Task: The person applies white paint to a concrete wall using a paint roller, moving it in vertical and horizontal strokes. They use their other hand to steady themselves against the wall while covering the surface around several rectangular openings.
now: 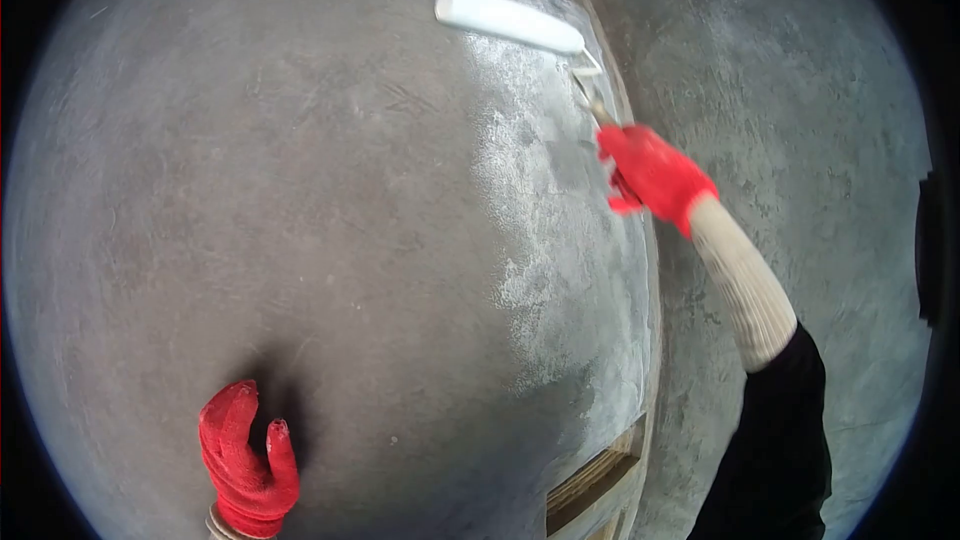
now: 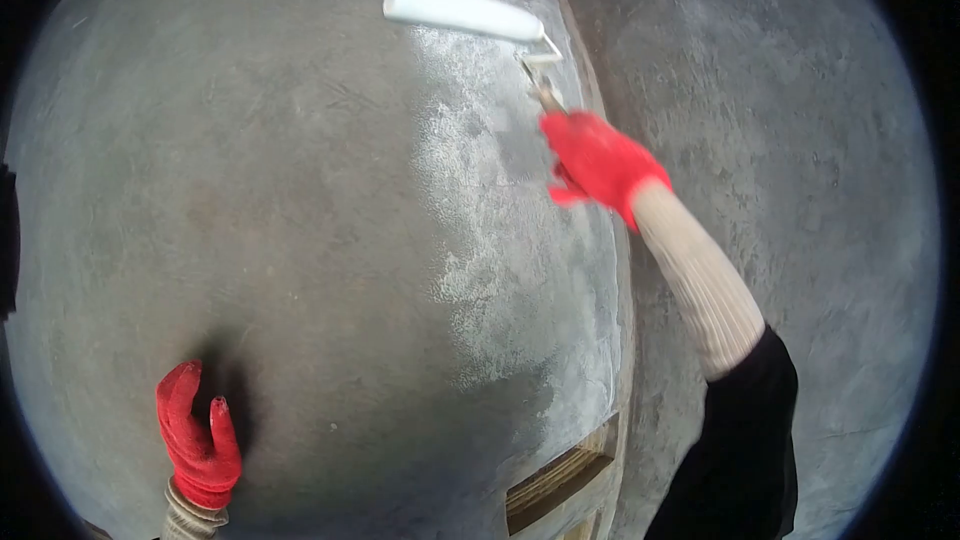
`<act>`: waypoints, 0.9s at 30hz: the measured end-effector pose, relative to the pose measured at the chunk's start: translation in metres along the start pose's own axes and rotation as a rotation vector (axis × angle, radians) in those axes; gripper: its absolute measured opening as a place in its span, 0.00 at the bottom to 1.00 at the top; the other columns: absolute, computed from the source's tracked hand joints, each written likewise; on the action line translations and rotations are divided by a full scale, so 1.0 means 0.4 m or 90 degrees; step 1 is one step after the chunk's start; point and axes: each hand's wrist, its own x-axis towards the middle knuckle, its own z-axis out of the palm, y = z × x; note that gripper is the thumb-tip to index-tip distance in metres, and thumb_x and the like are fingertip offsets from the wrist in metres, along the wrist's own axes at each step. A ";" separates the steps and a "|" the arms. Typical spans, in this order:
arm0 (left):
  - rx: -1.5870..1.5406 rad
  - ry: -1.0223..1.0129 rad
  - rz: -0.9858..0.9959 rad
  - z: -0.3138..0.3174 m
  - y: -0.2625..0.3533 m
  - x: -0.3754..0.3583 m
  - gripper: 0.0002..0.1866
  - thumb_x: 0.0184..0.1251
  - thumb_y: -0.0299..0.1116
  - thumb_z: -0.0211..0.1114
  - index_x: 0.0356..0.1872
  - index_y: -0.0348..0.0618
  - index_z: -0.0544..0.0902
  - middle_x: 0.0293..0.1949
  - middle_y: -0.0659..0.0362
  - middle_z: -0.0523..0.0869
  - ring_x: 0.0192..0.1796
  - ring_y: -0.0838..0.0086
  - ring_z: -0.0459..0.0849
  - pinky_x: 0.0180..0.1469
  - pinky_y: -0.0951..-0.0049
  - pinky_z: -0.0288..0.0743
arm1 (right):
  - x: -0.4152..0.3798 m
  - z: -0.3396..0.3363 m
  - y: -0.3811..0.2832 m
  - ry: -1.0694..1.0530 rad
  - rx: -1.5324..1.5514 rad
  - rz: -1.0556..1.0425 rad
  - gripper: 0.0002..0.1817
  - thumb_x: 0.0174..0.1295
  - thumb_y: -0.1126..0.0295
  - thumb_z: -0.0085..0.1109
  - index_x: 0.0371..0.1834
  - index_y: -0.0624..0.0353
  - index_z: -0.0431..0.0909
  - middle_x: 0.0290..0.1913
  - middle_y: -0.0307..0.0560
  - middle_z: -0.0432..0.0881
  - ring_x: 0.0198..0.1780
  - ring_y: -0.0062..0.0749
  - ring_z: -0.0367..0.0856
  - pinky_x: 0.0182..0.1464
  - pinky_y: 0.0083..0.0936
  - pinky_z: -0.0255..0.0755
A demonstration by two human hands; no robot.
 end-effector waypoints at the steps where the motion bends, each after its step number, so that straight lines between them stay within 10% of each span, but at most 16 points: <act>1: -0.001 -0.006 0.004 0.000 0.003 0.003 0.22 0.60 0.25 0.61 0.57 0.35 0.72 0.51 0.45 0.79 0.50 0.51 0.77 0.52 0.57 0.70 | -0.041 -0.008 0.015 -0.009 -0.004 0.038 0.19 0.66 0.52 0.50 0.43 0.59 0.72 0.27 0.42 0.70 0.23 0.23 0.70 0.31 0.25 0.78; 11: -0.014 -0.065 0.032 -0.010 0.010 0.020 0.23 0.59 0.21 0.58 0.58 0.33 0.70 0.52 0.42 0.77 0.50 0.50 0.77 0.53 0.58 0.70 | 0.234 -0.026 -0.077 -0.048 -0.090 -0.162 0.23 0.67 0.50 0.50 0.31 0.62 0.72 0.24 0.39 0.71 0.22 0.23 0.75 0.26 0.20 0.75; 27: -0.045 -0.091 0.049 -0.029 0.014 0.042 0.17 0.61 0.29 0.64 0.51 0.37 0.78 0.47 0.44 0.82 0.47 0.49 0.81 0.51 0.58 0.74 | 0.369 0.024 -0.207 -0.035 0.006 -0.125 0.20 0.66 0.52 0.50 0.29 0.60 0.70 0.22 0.37 0.72 0.26 0.21 0.78 0.21 0.16 0.65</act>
